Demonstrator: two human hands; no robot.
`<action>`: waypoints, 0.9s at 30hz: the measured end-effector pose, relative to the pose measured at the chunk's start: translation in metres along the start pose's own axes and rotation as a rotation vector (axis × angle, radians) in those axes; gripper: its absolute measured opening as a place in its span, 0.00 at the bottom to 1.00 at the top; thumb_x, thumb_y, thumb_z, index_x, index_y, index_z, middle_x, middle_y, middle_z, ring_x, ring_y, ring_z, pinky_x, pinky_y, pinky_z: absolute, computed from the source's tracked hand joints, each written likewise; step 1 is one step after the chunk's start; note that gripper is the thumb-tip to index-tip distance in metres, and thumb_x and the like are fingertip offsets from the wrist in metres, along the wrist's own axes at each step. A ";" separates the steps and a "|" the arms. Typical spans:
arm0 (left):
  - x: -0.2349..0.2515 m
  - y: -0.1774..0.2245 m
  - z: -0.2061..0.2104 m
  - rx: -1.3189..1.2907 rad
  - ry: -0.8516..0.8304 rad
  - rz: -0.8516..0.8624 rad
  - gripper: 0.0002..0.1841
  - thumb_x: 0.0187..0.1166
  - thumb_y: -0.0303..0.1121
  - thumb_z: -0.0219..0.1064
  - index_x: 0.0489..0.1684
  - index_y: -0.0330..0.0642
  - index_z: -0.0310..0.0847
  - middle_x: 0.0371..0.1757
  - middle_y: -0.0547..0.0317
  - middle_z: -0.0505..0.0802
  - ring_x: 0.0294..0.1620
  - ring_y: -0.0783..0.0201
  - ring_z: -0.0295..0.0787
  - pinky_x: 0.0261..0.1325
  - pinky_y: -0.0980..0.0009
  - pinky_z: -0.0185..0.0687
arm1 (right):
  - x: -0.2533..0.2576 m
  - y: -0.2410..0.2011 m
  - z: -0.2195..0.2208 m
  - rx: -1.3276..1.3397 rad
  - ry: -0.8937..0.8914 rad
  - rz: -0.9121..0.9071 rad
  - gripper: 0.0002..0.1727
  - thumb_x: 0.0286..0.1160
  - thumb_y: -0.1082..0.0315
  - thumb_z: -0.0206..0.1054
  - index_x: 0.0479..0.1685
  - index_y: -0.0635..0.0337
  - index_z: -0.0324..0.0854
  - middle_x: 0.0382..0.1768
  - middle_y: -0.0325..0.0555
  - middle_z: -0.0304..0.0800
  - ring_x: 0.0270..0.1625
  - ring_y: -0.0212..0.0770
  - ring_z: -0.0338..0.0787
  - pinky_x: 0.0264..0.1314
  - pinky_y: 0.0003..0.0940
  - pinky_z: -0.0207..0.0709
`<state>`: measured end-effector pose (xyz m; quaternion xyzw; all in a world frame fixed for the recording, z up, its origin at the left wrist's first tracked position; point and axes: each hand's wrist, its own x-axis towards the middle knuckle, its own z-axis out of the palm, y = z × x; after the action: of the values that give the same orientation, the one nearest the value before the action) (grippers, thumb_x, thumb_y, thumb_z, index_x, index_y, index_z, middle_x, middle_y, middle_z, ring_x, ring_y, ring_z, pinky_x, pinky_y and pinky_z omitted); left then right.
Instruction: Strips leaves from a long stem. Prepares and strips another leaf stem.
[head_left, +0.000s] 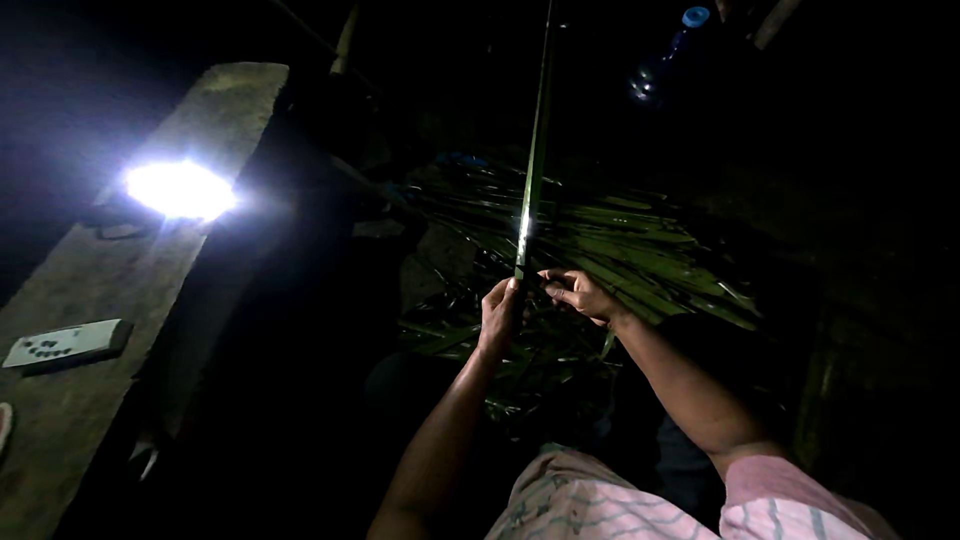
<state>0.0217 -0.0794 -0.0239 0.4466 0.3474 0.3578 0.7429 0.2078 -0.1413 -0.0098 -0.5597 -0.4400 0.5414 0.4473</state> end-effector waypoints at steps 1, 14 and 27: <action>0.000 -0.001 -0.001 -0.005 -0.006 0.024 0.14 0.92 0.32 0.53 0.53 0.30 0.82 0.37 0.49 0.93 0.24 0.68 0.86 0.27 0.74 0.83 | -0.002 0.000 0.001 0.016 -0.031 -0.006 0.18 0.85 0.70 0.62 0.71 0.62 0.78 0.32 0.35 0.85 0.29 0.26 0.81 0.35 0.21 0.78; -0.003 0.005 0.000 -0.251 -0.078 -0.265 0.14 0.86 0.24 0.44 0.33 0.37 0.76 0.19 0.60 0.83 0.11 0.75 0.73 0.13 0.82 0.67 | -0.008 -0.006 0.004 -0.064 -0.238 -0.097 0.18 0.82 0.65 0.68 0.65 0.64 0.75 0.42 0.35 0.91 0.36 0.20 0.84 0.41 0.16 0.77; -0.004 0.017 -0.014 -0.302 -0.332 -0.453 0.14 0.82 0.27 0.44 0.35 0.42 0.78 0.14 0.68 0.76 0.09 0.78 0.69 0.12 0.83 0.64 | -0.017 -0.021 0.001 -0.351 -0.136 -0.179 0.16 0.82 0.66 0.68 0.64 0.63 0.85 0.53 0.41 0.92 0.50 0.19 0.86 0.58 0.18 0.78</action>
<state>0.0041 -0.0707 -0.0133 0.2947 0.2549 0.1527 0.9082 0.2063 -0.1533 0.0138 -0.5498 -0.6049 0.4508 0.3586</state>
